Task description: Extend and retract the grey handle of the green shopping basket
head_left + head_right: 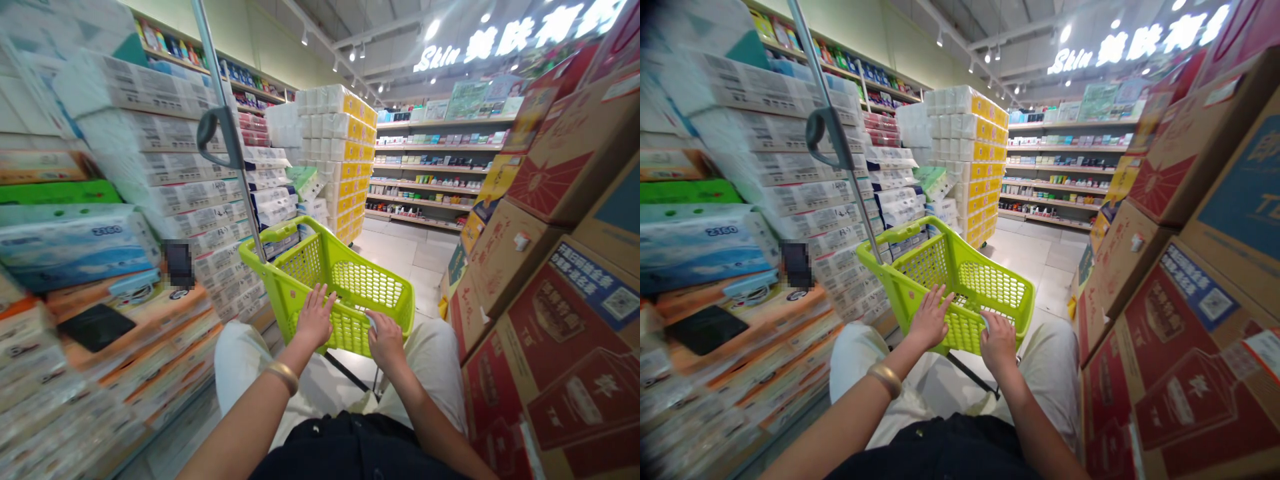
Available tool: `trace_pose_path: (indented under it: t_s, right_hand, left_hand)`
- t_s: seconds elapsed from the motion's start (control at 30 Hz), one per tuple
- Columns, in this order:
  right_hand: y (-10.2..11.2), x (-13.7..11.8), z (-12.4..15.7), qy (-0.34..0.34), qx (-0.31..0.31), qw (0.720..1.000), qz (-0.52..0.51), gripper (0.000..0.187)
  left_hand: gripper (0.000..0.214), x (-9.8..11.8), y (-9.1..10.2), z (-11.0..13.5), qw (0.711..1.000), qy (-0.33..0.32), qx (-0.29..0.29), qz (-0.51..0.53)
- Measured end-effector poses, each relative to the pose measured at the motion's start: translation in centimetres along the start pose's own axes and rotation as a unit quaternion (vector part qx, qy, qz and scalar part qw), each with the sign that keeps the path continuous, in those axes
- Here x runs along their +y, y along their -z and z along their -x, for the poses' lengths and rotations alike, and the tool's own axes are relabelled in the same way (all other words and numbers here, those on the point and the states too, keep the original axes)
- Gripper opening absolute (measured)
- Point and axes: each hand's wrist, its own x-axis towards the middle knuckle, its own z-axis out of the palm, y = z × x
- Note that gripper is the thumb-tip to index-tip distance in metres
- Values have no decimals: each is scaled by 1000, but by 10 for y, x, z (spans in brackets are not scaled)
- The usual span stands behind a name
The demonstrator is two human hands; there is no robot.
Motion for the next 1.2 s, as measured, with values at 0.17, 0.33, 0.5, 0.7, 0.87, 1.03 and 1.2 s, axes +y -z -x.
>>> trace_pose_path:
  t_s: [0.17, 0.33, 0.5, 0.7, 0.87, 1.03, 1.2]
  right_hand:
    - [-5, -12, 8, 39, 19, 997, -56, 48]
    - [-8, -33, 17, 48, 61, 984, -160, 50]
    - [-9, -44, 20, 61, 65, 959, -269, 49]
    - [-8, -43, 28, 98, 51, 958, -264, 52]
    - [-13, -39, 33, 136, 50, 968, -205, 51]
    - [-16, -38, 35, 164, 46, 970, -171, 50]
    - [-17, -45, 38, 185, 30, 968, -169, 54]
  left_hand:
    - [84, -3, 4, 2, 998, 64, -6, -14]
    - [80, 16, 0, 16, 997, 68, -1, 27]
    - [75, 46, -22, 39, 993, -57, 7, 107]
    - [75, 42, -31, 51, 994, -48, 44, 90]
    - [77, 31, -27, 50, 997, -14, 42, 59]
    - [63, 27, -25, 49, 995, 0, 66, 71]
    - [55, 28, -29, 54, 991, -43, 69, 109]
